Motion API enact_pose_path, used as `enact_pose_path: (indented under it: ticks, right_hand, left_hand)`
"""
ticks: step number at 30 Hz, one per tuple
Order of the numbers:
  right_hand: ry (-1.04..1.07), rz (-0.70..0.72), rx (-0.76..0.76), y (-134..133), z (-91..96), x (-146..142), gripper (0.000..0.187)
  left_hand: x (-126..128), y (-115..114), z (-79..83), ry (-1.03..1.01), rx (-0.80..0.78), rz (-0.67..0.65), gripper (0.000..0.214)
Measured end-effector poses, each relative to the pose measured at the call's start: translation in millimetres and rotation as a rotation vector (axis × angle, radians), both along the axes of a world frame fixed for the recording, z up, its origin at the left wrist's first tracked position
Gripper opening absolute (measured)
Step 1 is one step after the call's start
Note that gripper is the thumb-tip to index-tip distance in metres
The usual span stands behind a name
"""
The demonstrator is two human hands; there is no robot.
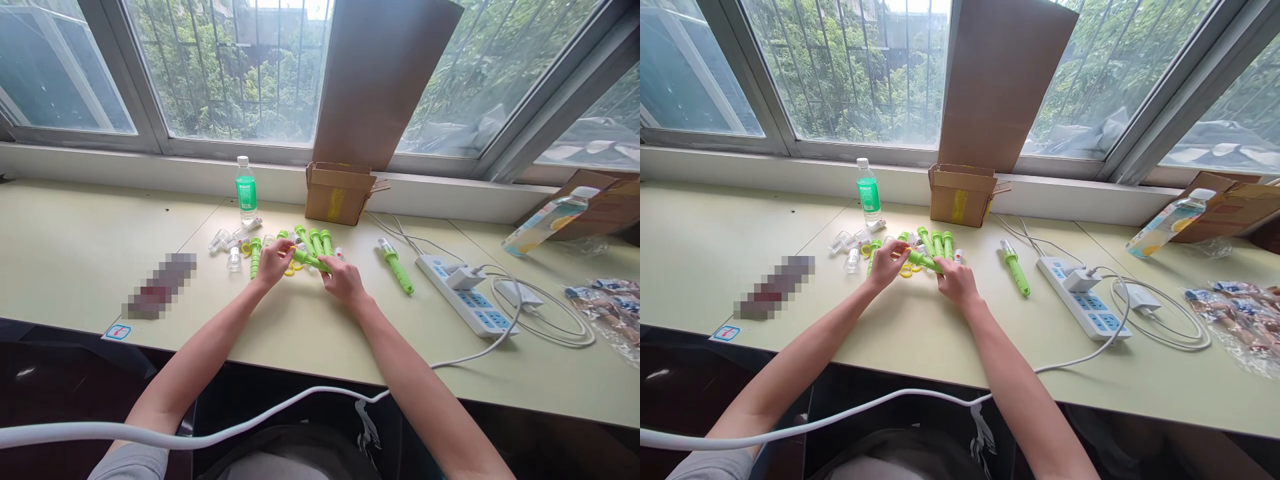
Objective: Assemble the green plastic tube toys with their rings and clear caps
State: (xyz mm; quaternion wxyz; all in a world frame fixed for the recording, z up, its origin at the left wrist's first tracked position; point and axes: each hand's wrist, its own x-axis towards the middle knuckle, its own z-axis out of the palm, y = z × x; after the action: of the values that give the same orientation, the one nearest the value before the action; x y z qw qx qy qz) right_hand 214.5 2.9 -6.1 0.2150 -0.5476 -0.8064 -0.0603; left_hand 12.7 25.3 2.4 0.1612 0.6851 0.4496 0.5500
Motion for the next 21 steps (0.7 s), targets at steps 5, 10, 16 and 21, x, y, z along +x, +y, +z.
enact_pose_path:
  ticks: [5, 10, 16, 21]
  right_hand:
    - [-0.008, -0.006, 0.005, 0.7, -0.3, 0.4, 0.033]
    - [-0.006, -0.012, 0.005, 0.7, -0.3, 0.6, 0.035]
    - [-0.013, -0.023, 0.013, 1.1, -1.0, 0.5, 0.037]
    - [-0.03, -0.022, 0.037, 2.6, -3.4, 1.0, 0.036]
  left_hand:
    - [0.5, -0.4, -0.9, -0.024, -0.01, -0.043, 0.01]
    - [0.1, 0.1, -2.6, -0.035, -0.014, -0.108, 0.018]
    - [-0.4, 2.0, -3.8, -0.049, -0.027, -0.145, 0.022]
    - [-0.2, 4.0, -3.9, -0.154, -0.076, -0.195, 0.027]
